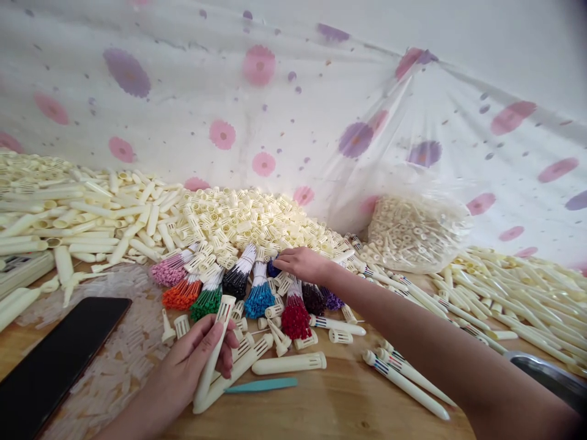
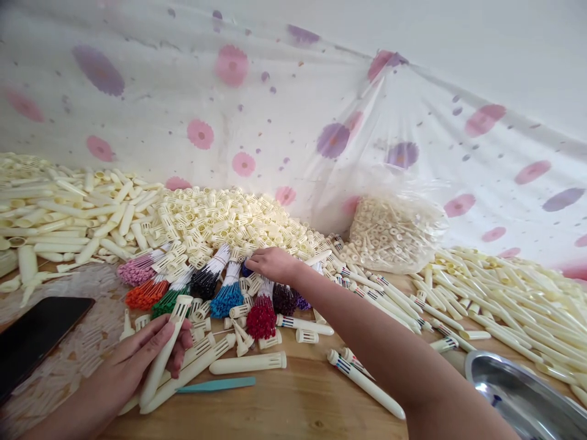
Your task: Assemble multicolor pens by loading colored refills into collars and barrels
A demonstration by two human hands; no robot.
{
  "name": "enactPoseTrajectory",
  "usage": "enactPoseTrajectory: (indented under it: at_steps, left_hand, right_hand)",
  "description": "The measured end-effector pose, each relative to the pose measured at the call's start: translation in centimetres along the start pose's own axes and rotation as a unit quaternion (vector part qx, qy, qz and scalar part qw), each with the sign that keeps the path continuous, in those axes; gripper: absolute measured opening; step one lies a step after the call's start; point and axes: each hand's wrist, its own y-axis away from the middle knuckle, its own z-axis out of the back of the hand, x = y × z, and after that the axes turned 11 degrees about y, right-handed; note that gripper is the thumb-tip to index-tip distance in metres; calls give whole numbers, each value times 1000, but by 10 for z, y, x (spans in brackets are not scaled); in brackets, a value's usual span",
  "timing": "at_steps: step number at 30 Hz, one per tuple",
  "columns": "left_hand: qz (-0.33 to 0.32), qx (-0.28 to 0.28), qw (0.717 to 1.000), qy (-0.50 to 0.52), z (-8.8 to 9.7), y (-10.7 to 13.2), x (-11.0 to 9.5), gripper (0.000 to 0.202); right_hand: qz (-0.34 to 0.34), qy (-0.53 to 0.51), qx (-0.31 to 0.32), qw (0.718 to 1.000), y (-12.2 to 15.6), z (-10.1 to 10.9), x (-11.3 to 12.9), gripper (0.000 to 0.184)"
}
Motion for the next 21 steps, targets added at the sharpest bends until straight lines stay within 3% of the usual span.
enactPoseTrajectory:
  at_steps: [15, 21]
  left_hand:
    - [20, 48, 997, -59, 6, 2, -2, 33]
    - [14, 29, 998, -46, 4, 1, -1, 36]
  right_hand:
    - [66, 53, -35, 996, -6, -5, 3, 26]
    - [124, 42, -65, 989, 1, 4, 9, 30]
